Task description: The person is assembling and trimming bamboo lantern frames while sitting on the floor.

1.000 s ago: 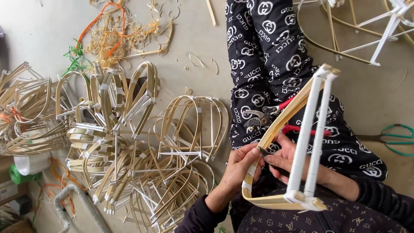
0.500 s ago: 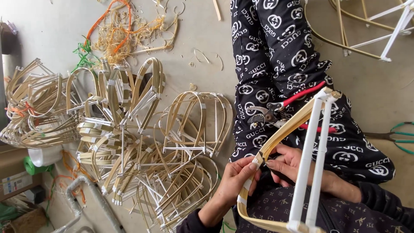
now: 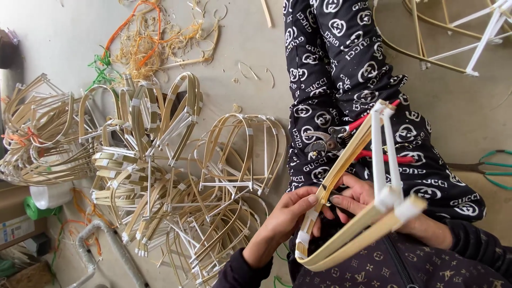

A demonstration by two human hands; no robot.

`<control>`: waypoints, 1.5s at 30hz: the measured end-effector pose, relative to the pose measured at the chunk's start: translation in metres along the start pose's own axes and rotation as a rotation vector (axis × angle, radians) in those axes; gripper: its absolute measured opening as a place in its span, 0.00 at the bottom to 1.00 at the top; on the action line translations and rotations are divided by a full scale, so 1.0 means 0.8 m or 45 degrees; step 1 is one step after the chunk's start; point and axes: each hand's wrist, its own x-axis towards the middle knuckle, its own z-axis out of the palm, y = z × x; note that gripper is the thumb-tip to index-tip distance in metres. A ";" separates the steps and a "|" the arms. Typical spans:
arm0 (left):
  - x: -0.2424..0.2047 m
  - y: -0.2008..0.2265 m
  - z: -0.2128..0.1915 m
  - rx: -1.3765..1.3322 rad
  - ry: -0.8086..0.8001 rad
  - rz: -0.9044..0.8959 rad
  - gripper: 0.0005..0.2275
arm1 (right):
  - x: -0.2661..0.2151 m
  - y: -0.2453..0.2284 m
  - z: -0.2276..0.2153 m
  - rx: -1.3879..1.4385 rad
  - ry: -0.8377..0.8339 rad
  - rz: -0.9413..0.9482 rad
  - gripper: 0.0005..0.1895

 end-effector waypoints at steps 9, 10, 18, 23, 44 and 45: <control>0.018 -0.013 0.013 0.005 0.111 0.153 0.12 | 0.001 0.007 -0.004 -0.038 0.061 -0.243 0.24; 0.016 -0.013 0.016 -0.015 0.131 0.146 0.12 | 0.001 0.007 -0.003 -0.063 0.063 -0.257 0.23; 0.014 -0.025 0.006 0.043 0.148 0.120 0.12 | 0.014 0.038 -0.001 0.118 -0.030 -0.091 0.25; -0.011 -0.031 0.009 0.173 0.167 0.092 0.14 | 0.014 0.061 0.002 0.349 -0.110 -0.036 0.26; 0.004 -0.016 0.015 0.257 0.083 0.309 0.15 | -0.026 -0.014 -0.026 0.142 0.229 -0.126 0.28; 0.008 -0.013 0.023 0.240 0.057 0.312 0.16 | -0.024 -0.004 -0.022 0.163 0.152 -0.125 0.32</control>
